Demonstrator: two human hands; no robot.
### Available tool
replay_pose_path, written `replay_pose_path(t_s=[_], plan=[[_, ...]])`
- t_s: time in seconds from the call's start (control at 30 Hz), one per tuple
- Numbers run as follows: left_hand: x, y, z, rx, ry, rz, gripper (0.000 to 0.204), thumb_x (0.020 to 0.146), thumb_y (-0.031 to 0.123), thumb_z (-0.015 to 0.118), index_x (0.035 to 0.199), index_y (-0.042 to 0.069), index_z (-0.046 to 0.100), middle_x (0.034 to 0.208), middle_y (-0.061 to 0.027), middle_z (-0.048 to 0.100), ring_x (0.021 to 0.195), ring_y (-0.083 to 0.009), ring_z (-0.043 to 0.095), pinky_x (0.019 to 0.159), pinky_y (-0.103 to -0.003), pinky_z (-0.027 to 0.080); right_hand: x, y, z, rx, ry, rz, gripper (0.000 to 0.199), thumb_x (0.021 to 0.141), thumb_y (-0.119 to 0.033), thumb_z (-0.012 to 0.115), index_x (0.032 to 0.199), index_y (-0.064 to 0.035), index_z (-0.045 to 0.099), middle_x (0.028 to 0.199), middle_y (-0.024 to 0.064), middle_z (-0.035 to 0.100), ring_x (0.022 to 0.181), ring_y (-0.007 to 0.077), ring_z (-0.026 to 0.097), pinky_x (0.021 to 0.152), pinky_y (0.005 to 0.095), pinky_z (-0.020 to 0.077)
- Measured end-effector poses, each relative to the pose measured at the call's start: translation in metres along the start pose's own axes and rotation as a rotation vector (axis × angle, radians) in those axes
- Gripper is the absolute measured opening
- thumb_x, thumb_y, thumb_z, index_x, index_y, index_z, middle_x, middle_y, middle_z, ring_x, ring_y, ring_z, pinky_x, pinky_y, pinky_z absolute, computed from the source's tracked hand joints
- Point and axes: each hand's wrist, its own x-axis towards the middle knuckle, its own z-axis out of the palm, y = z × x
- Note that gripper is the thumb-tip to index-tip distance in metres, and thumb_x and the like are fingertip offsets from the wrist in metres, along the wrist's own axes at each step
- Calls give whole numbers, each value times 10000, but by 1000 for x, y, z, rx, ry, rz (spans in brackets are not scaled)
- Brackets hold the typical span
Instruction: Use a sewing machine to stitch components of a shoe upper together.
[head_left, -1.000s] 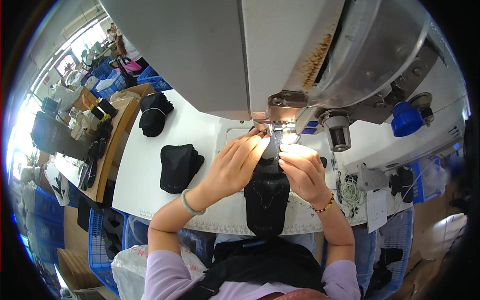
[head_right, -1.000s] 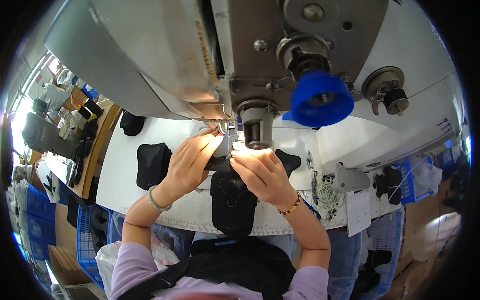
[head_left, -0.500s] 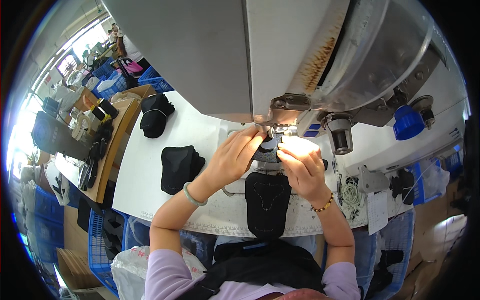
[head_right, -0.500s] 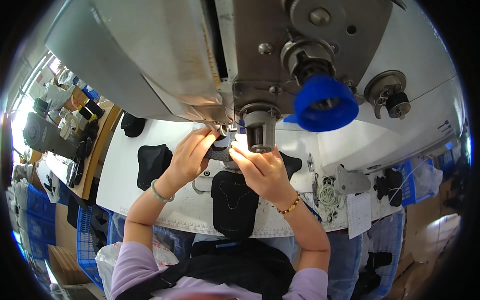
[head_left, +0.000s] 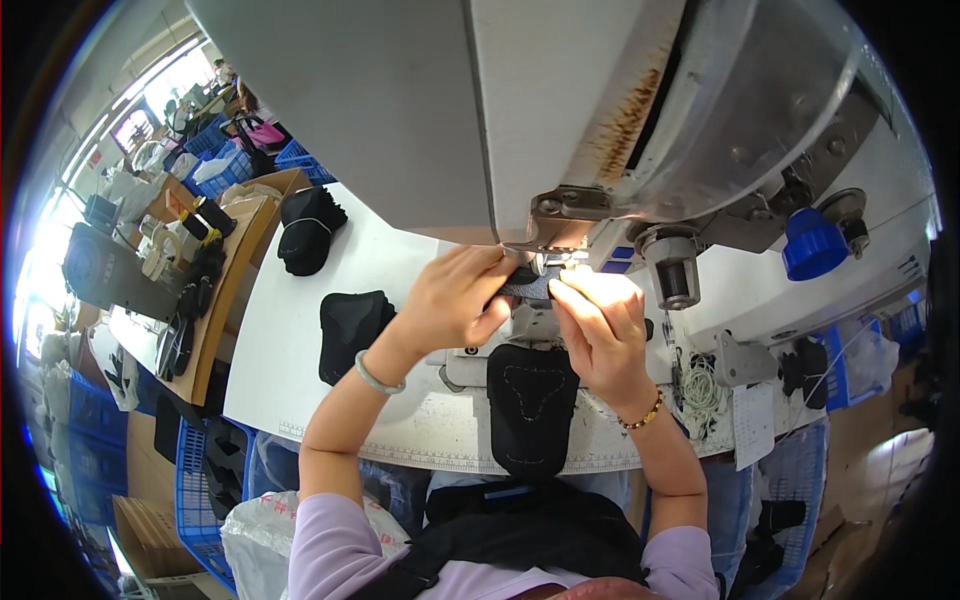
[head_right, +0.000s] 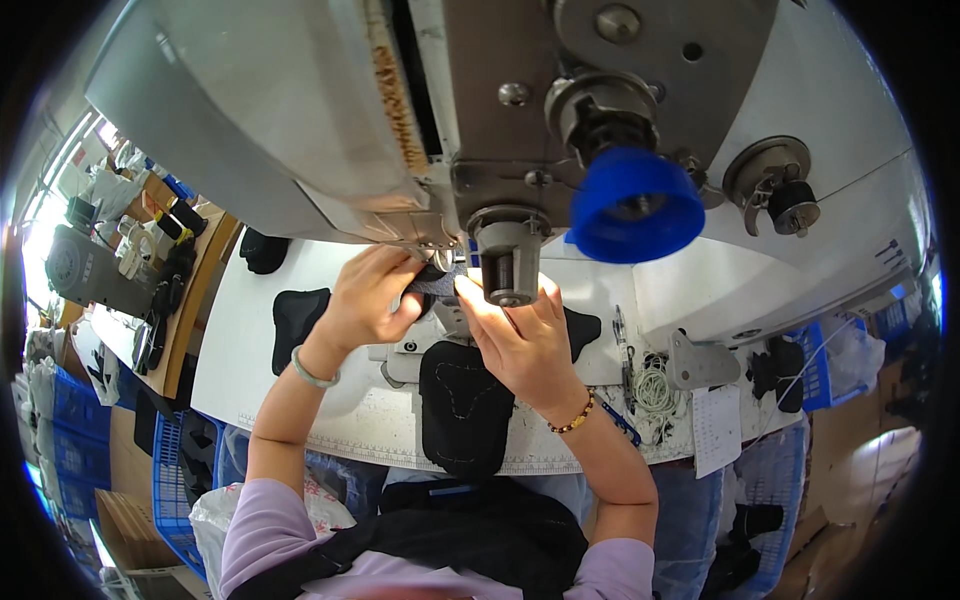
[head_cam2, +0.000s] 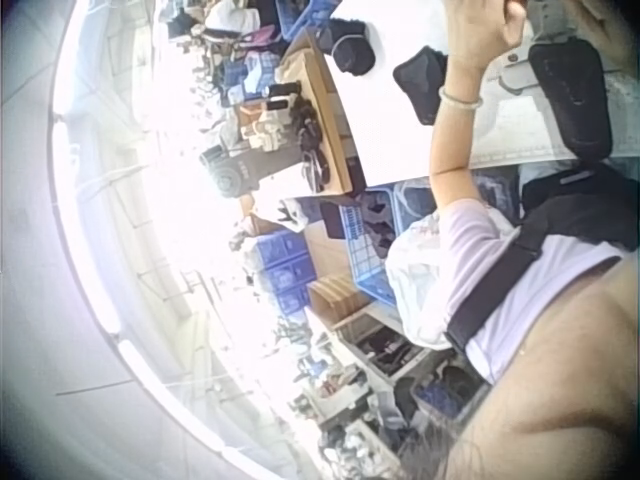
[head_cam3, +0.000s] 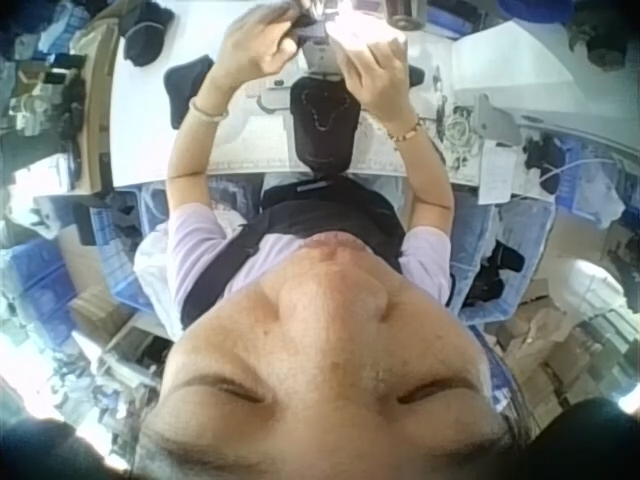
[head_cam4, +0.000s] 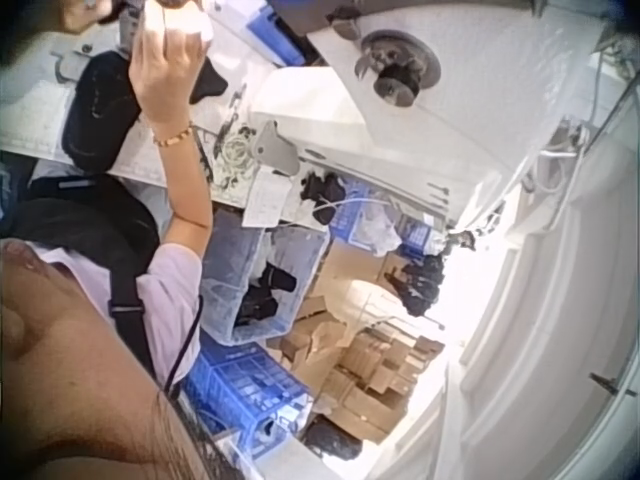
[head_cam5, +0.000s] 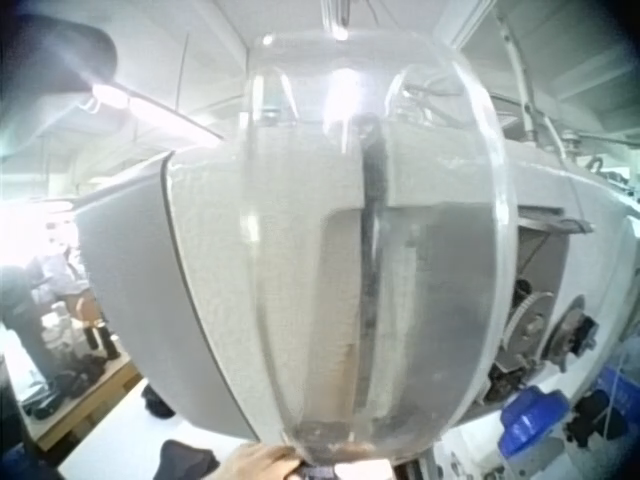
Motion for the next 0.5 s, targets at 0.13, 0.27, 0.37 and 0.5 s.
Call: replay_pose_path(t_s=[0.13, 0.27, 0.37, 0.5], plan=[[5, -21, -1, -390, 91, -291, 255, 794, 85, 597, 1023, -23, 622, 911, -111, 623, 873, -209, 603, 764, -319, 481, 2, -1, 1, -11, -7, 14, 263, 773, -28, 708, 1030, -61, 660, 1036, 43, 633, 925, 207, 573, 845, 319, 409], [23, -50, 9, -492, -345, -764, 198, 878, 135, 556, 1017, 32, 651, 932, -35, 628, 828, -152, 565, 764, -286, 462, 5, -1, 0, -13, 26, 4, 262, 779, -32, 701, 1037, -58, 660, 1037, 49, 639, 916, 211, 571, 846, 322, 410], [20, -46, 14, -1317, -189, -1056, 254, 825, 101, 637, 1063, 14, 631, 963, -76, 647, 842, -161, 625, 734, -256, 527, 5, 0, -3, 10, -3, 22, 254, 786, -30, 692, 1037, -54, 657, 1039, 58, 641, 919, 215, 571, 840, 322, 415], [23, -40, 2, -1306, -153, -1007, 276, 798, 63, 643, 1056, -29, 609, 974, -125, 657, 794, -197, 658, 679, -274, 563, 2, 3, -2, 58, -18, 18, 260, 787, -27, 690, 1042, -51, 647, 1040, 67, 642, 933, 221, 572, 840, 328, 422]])
